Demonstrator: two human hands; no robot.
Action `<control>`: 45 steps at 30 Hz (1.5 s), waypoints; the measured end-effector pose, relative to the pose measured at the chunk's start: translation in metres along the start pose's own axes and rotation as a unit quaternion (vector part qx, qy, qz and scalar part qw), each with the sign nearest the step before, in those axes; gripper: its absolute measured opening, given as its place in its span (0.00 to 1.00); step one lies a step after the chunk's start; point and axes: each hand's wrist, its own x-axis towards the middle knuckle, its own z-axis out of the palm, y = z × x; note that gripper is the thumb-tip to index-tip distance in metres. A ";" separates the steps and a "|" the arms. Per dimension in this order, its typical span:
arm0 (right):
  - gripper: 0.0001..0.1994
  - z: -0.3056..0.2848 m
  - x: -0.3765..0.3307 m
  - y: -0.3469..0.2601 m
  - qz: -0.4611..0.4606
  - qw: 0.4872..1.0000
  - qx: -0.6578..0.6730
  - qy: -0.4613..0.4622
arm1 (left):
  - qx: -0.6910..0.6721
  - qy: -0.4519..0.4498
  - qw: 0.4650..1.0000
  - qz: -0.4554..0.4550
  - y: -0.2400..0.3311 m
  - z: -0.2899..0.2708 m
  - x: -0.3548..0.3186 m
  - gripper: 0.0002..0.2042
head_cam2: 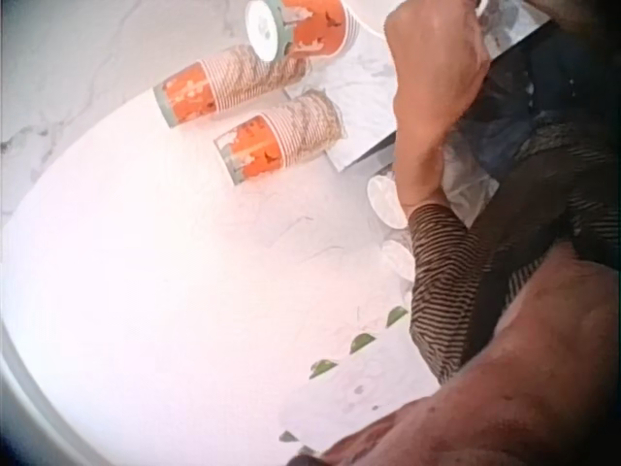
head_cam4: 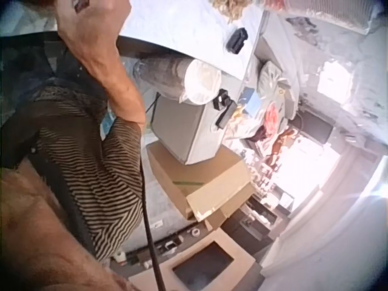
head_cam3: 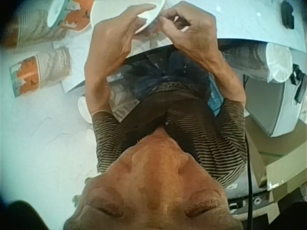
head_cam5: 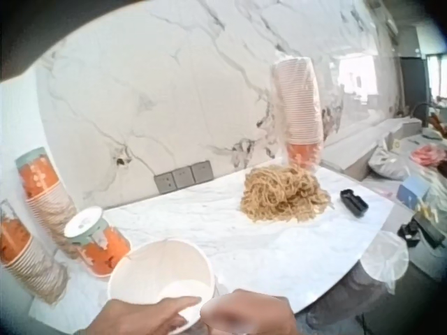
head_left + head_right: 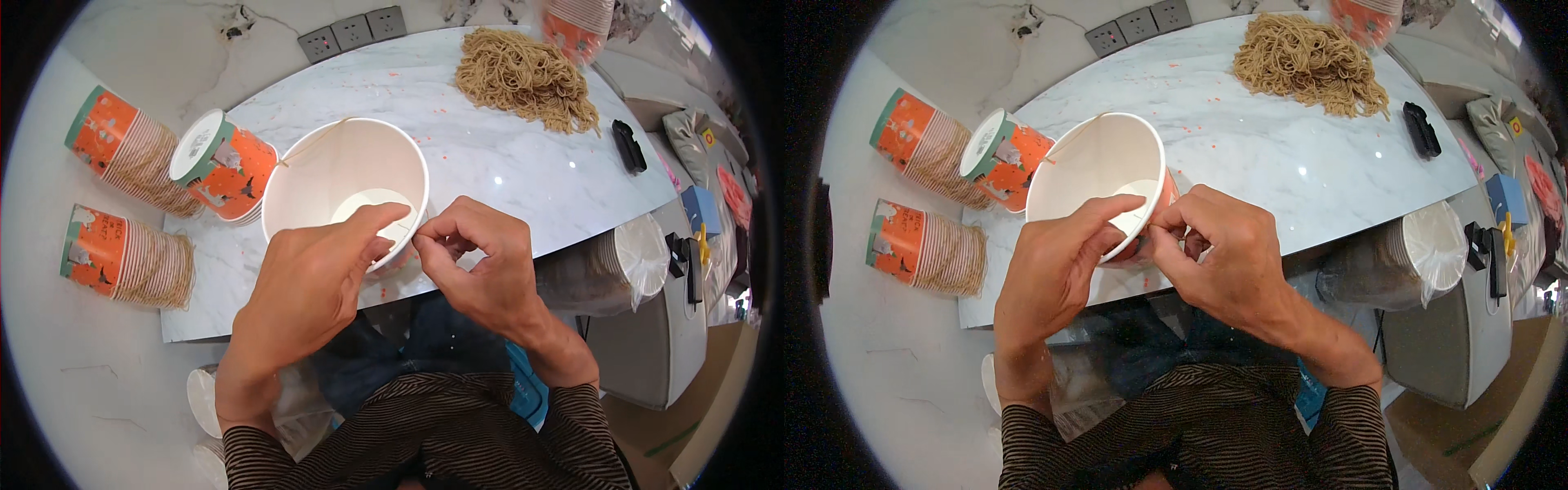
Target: The recorder is applying rubber bands to large stacks of paper cups.
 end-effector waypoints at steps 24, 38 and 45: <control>0.11 -0.016 -0.003 0.004 0.125 0.978 0.129 -0.105 | -0.046 -0.056 0.994 -0.080 -0.006 -0.019 0.014 0.04; 0.20 -0.002 0.032 -0.007 -0.026 0.984 -0.002 -0.178 | -0.059 -0.062 0.988 -0.127 -0.019 -0.036 -0.008 0.04; 0.13 -0.001 0.035 -0.009 -0.028 0.983 -0.001 -0.181 | -0.008 -0.133 0.985 -0.108 -0.035 -0.042 -0.007 0.05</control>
